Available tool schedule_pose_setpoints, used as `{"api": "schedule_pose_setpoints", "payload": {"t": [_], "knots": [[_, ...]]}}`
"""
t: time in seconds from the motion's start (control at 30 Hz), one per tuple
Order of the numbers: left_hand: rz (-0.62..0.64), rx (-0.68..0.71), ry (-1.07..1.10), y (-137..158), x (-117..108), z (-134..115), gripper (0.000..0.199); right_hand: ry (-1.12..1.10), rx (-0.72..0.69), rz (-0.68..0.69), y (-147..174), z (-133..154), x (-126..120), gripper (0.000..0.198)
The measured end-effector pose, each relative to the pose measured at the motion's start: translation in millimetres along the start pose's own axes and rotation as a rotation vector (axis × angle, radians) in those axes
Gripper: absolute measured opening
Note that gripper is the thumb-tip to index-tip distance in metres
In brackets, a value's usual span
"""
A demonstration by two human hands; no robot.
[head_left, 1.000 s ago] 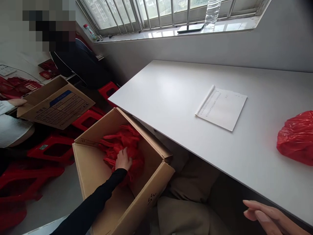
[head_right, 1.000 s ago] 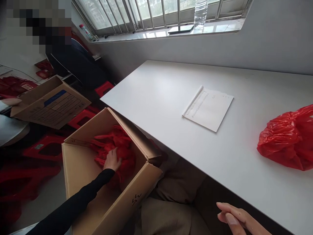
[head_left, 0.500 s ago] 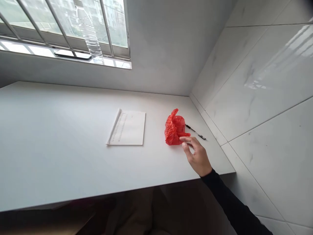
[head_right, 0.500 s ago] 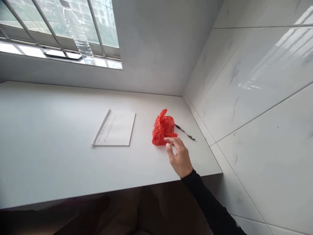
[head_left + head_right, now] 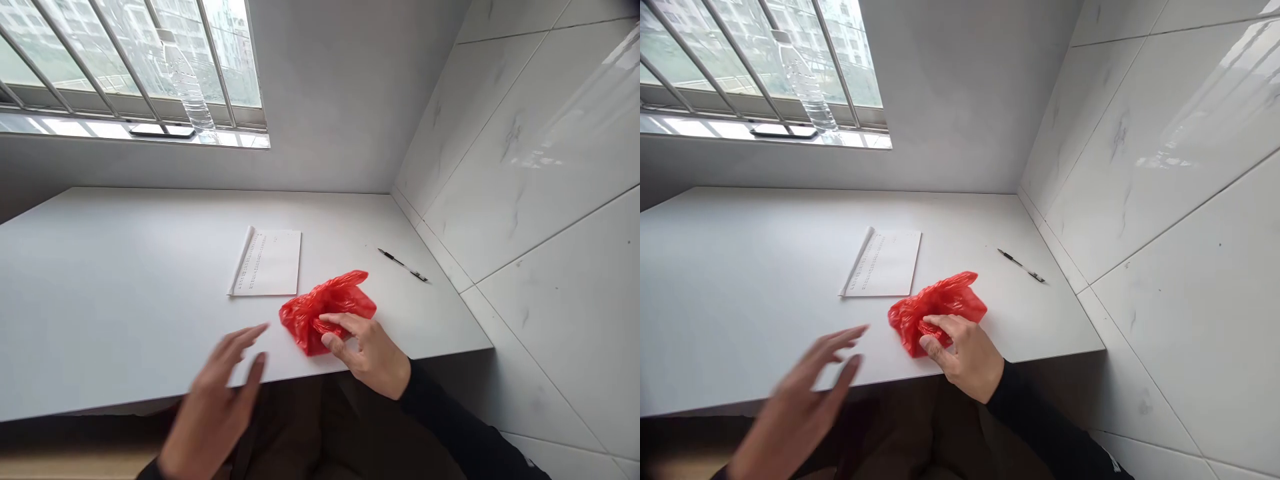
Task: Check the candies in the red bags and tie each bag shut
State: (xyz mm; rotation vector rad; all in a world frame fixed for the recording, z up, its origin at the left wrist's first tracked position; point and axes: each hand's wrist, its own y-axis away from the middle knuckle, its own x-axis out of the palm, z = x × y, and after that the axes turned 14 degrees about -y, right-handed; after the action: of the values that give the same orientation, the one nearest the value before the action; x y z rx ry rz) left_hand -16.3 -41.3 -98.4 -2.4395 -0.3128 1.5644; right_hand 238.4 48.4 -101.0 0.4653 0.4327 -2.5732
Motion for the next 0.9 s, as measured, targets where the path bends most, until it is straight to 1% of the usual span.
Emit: {"api": "schedule_pose_setpoints", "payload": {"t": [0.07,0.13,0.17,0.23,0.3,0.37,0.53,0.6,0.63,0.7,0.73,0.77,0.83,0.87,0.9], "knots": [[0.103,0.143,-0.031,-13.4,21.3,-19.1,0.049,0.005,-0.032,-0.07,2.6,5.7,-1.8,0.025],[0.127,0.183,-0.04,-26.8,41.9,-31.2,0.049,0.088,-0.056,-0.131,-1.0,0.3,-2.6,0.023],[0.127,0.181,-0.04,-32.2,49.3,-34.3,0.047,0.129,-0.06,-0.138,-4.0,-5.1,-1.7,0.021],[0.121,0.16,-0.039,-39.6,56.3,-35.5,0.038,0.178,-0.047,-0.13,-9.7,-17.1,1.6,0.02],[0.11,0.131,-0.041,-43.9,53.9,-30.9,0.027,0.188,-0.031,-0.128,-12.7,-26.7,2.7,0.022],[0.087,0.094,-0.045,-46.9,44.9,-21.7,0.019,0.188,-0.02,-0.145,-11.3,-31.9,-3.2,0.017],[-0.031,-0.061,-0.06,-51.7,14.1,3.9,0.015,0.183,0.056,-0.284,2.3,-27.6,-37.0,0.012],[-0.048,-0.055,-0.064,-51.3,8.7,3.6,0.021,0.161,0.048,-0.288,4.3,-19.7,-39.7,0.019],[-0.046,-0.028,-0.067,-51.1,8.9,0.4,0.028,0.139,0.021,-0.27,3.1,-15.1,-36.7,0.026],[-0.031,0.049,-0.077,-51.5,14.0,-8.7,0.043,0.1,-0.037,-0.224,-3.2,-7.0,-25.4,0.043],[-0.015,0.085,-0.086,-52.6,17.9,-12.7,0.045,0.093,-0.054,-0.206,-7.6,-4.6,-19.1,0.047],[-0.001,0.112,-0.096,-54.2,21.6,-15.3,0.041,0.096,-0.06,-0.194,-12.0,-3.7,-14.1,0.044],[0.008,0.127,-0.115,-58.5,25.7,-14.6,0.023,0.112,-0.045,-0.192,-18.6,-6.1,-10.9,0.023],[0.002,0.116,-0.119,-60.5,25.5,-11.5,0.019,0.112,-0.037,-0.2,-19.7,-8.8,-13.2,0.013],[-0.01,0.096,-0.117,-62.1,23.6,-7.5,0.019,0.109,-0.029,-0.214,-19.3,-11.5,-17.5,0.011]]}}
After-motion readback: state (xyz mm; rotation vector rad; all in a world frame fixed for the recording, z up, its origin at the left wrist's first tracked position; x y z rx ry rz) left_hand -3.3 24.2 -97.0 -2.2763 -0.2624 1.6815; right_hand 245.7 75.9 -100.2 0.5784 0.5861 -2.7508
